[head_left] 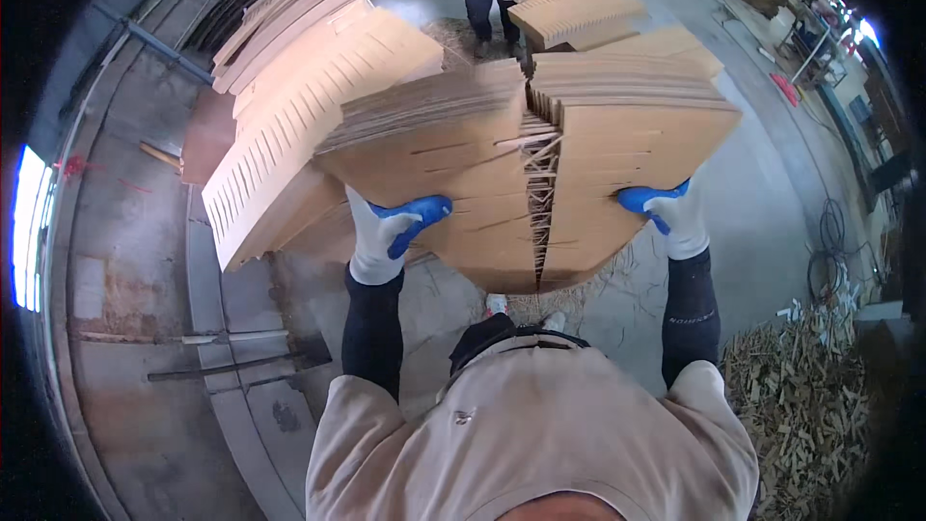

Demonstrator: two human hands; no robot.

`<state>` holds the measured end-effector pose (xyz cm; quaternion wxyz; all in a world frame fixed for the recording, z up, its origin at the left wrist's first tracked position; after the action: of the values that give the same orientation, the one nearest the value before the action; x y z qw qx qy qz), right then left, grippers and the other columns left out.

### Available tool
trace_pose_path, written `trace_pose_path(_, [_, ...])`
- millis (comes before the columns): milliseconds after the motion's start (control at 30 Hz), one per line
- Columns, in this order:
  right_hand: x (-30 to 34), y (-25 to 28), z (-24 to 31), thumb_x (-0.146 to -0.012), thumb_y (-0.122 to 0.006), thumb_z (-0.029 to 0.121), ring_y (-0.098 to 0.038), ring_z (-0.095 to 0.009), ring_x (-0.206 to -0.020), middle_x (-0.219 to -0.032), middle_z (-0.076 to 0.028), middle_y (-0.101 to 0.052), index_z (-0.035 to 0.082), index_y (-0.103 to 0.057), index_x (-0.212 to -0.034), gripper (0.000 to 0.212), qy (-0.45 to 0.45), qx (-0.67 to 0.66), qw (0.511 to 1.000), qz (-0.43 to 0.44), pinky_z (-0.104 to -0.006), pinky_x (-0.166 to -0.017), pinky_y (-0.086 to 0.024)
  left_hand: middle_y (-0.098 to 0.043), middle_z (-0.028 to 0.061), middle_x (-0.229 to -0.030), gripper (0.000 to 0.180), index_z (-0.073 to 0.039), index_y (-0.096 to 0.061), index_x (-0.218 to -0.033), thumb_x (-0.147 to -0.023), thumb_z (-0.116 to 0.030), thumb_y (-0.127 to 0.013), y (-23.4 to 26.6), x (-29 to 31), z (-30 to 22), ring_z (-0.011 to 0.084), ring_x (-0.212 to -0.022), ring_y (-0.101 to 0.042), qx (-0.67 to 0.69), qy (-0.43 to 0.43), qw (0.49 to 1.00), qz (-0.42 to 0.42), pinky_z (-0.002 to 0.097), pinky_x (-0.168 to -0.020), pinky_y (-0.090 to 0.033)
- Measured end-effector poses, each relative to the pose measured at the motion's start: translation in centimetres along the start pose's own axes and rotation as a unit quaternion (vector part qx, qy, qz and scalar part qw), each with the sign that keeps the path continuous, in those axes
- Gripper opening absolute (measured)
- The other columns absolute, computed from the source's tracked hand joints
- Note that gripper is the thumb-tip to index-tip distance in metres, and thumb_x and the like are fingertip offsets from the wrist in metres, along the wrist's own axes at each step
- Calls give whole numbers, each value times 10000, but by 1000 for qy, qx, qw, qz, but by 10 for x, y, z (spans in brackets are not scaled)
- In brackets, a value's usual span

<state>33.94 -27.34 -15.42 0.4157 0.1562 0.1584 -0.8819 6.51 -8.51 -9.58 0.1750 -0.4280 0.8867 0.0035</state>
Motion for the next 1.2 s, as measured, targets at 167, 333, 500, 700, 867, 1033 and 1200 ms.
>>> trace_pose_path(167, [-7,3,0,-537,-869,261,-623,-195,-917,-1009,-102,-635,-44,-539,-1104,725,31,50,998,-33,-317,-817,-503,-641,75,-945,574,46,-549,-1088,-560,-123,-697,2,-3,14,174,-847,-629,84,47,995,5,271,-746,-501])
trace_pose_path(333, [-22,0,46,-725,-695,278,-626,-214,-907,-997,-125,-636,-57,-566,-1050,484,86,56,994,-49,-326,-818,-494,-612,61,-1013,689,17,-529,-1131,-493,-124,-747,-2,6,56,159,-930,-591,79,82,994,6,287,-816,-467])
trace_pose_path(500, [-35,-10,65,-832,-549,295,-608,-215,-937,-1008,-134,-631,-53,-587,-1028,401,148,183,968,-92,-326,-848,-464,-640,72,-955,517,26,-570,-1063,-574,-8,-735,1,-1,74,156,-832,-620,14,133,988,72,274,-740,-499])
trace_pose_path(700, [-55,-10,72,-851,-572,252,-560,-179,-1051,-1174,-123,-572,-27,-468,-1220,475,52,40,997,-35,-314,-919,-432,-652,89,-855,414,54,-581,-1000,-625,-90,-681,-15,-1,47,173,-728,-643,22,31,999,11,289,-695,-537])
trace_pose_path(867, [-29,1,-41,-755,-689,196,-539,-182,-1083,-1221,-106,-541,-18,-453,-1237,577,15,54,995,-78,-317,-953,-414,-647,105,-835,411,48,-583,-974,-621,-155,-641,-1,-6,26,191,-750,-646,45,37,997,-47,293,-713,-531])
trace_pose_path(1033, [40,-33,-48,-617,-804,106,-558,-156,-1029,-1138,-77,-592,-14,-505,-1174,644,-126,-8,989,74,-306,-899,-447,-648,99,-861,376,45,-577,-987,-684,-175,-616,3,-11,21,175,-770,-642,-16,3,996,-86,282,-738,-516])
trace_pose_path(1200, [54,-44,-39,-623,-817,126,-595,-152,-949,-1040,-78,-627,-20,-528,-1131,602,-154,-32,987,35,-291,-846,-478,-645,77,-876,358,35,-578,-995,-693,-152,-620,6,-9,21,157,-781,-636,4,37,998,-53,260,-744,-503])
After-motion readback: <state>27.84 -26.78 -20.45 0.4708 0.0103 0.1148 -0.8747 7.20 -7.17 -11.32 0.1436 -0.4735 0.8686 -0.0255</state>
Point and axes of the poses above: each hand's wrist, its own x-axis away from the middle knuckle, its own y-axis out of the back of the hand, z = x × y, the point moved 1 cm from there along -x, towards the middle knuckle
